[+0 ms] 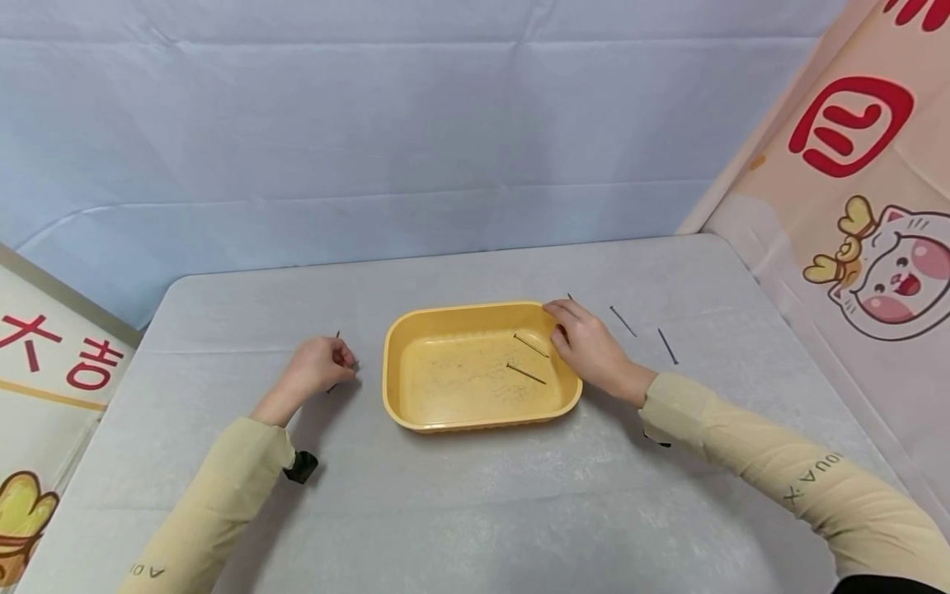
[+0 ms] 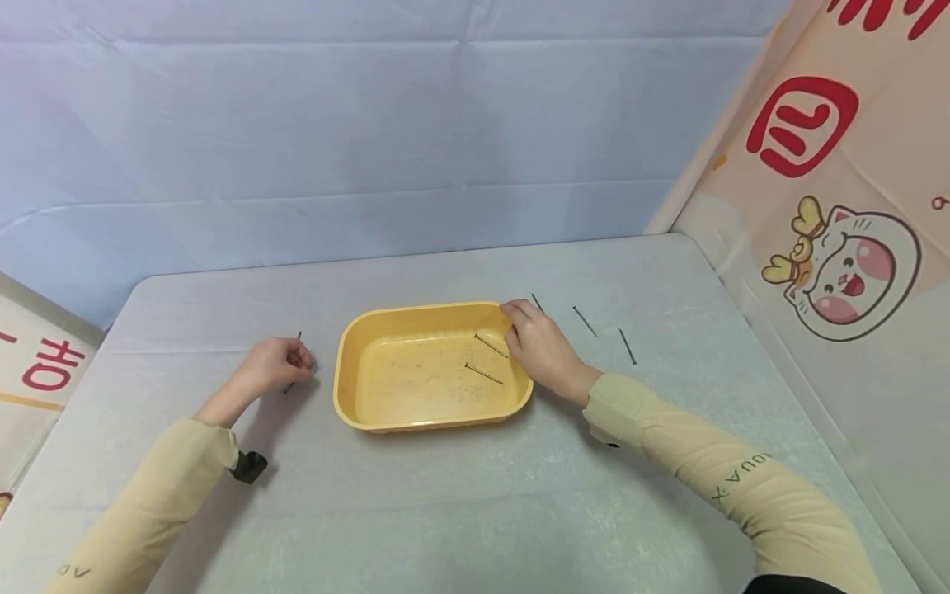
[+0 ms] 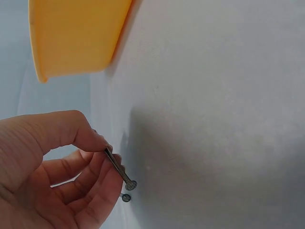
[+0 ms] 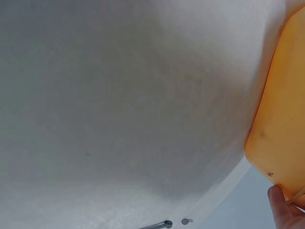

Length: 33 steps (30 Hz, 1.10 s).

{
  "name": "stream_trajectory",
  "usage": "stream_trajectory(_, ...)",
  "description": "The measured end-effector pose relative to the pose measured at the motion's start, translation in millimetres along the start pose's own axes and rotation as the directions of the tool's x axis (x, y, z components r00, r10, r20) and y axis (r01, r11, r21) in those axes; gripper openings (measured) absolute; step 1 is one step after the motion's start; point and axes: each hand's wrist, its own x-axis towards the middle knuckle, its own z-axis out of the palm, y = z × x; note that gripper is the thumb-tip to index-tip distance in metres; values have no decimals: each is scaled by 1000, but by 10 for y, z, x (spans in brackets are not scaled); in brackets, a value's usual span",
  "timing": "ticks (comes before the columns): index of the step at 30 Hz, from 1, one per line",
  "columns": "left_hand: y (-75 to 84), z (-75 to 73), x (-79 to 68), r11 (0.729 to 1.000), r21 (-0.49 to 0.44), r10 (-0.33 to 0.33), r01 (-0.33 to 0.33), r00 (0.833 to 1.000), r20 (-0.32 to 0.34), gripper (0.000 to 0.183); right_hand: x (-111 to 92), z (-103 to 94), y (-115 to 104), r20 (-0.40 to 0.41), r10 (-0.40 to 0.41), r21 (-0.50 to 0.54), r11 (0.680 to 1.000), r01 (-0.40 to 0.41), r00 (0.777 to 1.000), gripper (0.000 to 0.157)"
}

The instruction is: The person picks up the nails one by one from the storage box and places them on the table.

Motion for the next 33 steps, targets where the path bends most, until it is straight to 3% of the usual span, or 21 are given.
stream_trajectory(11, -32, 7, -15, 1000, 7, -29, 29, 997, 68, 9, 1, -5, -12, -14, -1, 0, 1000, 1, 1000, 33)
stream_trajectory(23, -42, 4, -21, 999, 13, -40, 39, 997, 70, 9, 8, -1, -10, -5, 4, -1, 1000, -4, 1000, 34)
stream_trajectory(33, -61, -41, 9, 999, 41, 3, -6, 998, 69, 8, 3, -1, -8, -1, 7, -3, 1000, -7, 1000, 34)
